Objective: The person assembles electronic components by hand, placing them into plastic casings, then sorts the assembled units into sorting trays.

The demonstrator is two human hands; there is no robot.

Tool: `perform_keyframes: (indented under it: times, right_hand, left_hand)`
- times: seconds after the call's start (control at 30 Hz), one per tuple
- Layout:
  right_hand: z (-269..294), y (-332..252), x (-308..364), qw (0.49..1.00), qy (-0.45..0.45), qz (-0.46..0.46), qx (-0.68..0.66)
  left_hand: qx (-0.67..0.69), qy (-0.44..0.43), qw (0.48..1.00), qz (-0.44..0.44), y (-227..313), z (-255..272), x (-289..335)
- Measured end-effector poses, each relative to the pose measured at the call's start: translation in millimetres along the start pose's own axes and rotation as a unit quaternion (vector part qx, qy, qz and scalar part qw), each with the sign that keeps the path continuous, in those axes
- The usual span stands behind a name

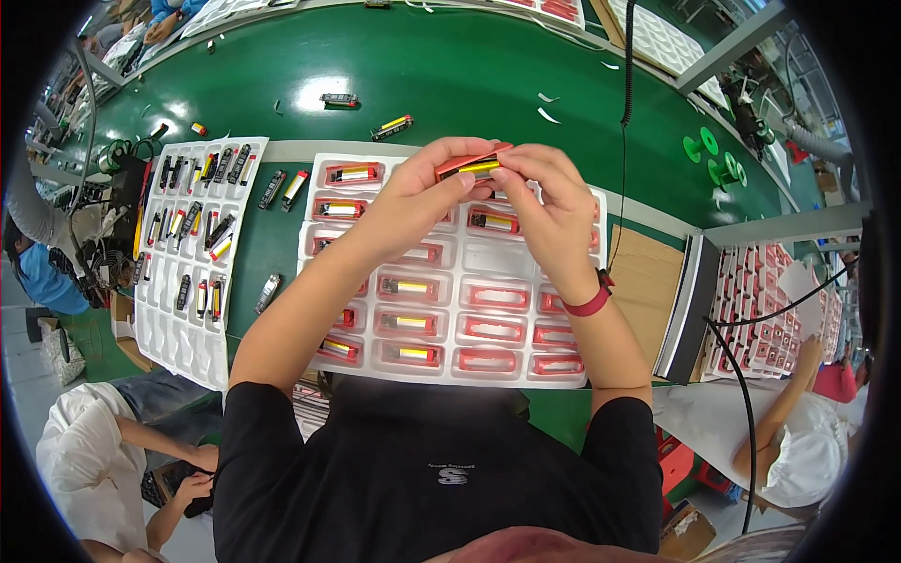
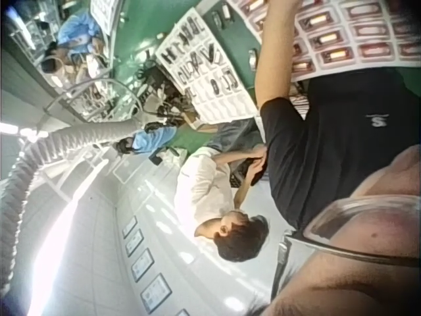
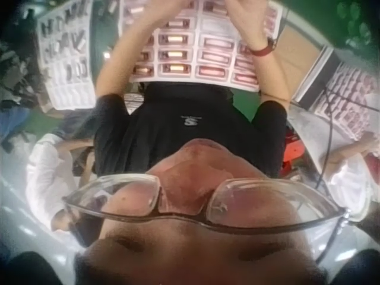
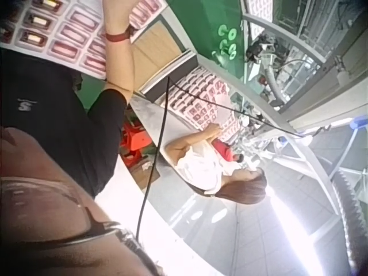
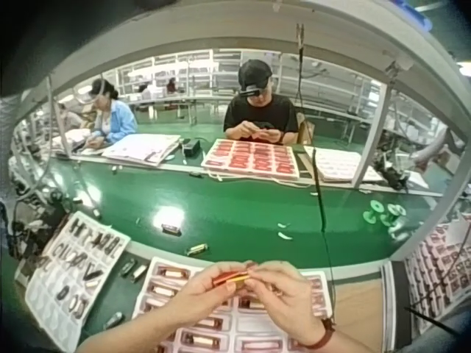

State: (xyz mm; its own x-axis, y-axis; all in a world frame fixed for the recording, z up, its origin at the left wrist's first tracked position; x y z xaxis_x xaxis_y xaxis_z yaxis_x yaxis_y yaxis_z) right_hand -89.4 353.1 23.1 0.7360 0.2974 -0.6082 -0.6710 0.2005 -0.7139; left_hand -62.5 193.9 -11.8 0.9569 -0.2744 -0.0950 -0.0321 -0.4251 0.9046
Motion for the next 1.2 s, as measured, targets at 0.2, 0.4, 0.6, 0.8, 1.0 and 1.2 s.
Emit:
perform_keyframes:
  times: [0.2,0.4,0.6,0.8,1.0,1.2]
  right_hand:
    - [0.1,16.2,-6.9,0.984,-0.001,-0.114,-0.136]
    - [5.4,-4.2,-9.4,0.994,-0.108,0.016,0.015]
    - [11.8,-12.0,-10.3,0.995,-0.077,0.063,0.014]
    - [17.7,-10.7,-9.5,0.992,-0.004,-0.036,-0.117]
    - [22.4,18.8,65.3,0.962,-0.198,-0.161,0.097]
    - [12.2,10.7,69.0,0.938,-0.229,0.034,0.257]
  left_hand:
    - [-0.080,0.036,0.996,-0.007,4.2,-3.4,6.8]
    - [-0.302,0.069,0.948,-0.069,5.2,15.7,9.5]
    - [-0.260,0.086,0.959,-0.077,10.3,-0.9,9.0]
    - [-0.204,0.108,0.968,-0.095,18.6,-18.2,4.2]
    - [-0.530,-0.040,0.832,-0.158,15.0,-41.1,37.6]
    - [-0.624,-0.204,0.746,-0.116,-55.4,-71.4,72.0]
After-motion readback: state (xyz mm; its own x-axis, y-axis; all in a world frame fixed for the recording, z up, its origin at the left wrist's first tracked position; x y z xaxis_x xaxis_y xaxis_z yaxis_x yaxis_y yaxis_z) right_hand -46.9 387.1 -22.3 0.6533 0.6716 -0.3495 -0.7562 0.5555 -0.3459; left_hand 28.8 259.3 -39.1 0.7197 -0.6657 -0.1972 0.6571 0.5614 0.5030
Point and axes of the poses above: each hand's wrist, its own x-axis away from the middle knuckle, its own z-axis out of the back of the hand, y = z × x, the point moved 6 cm from there along -x, towards the middle knuckle, and after that the axes turned 2 degrees about x, right-handed, at the moved point
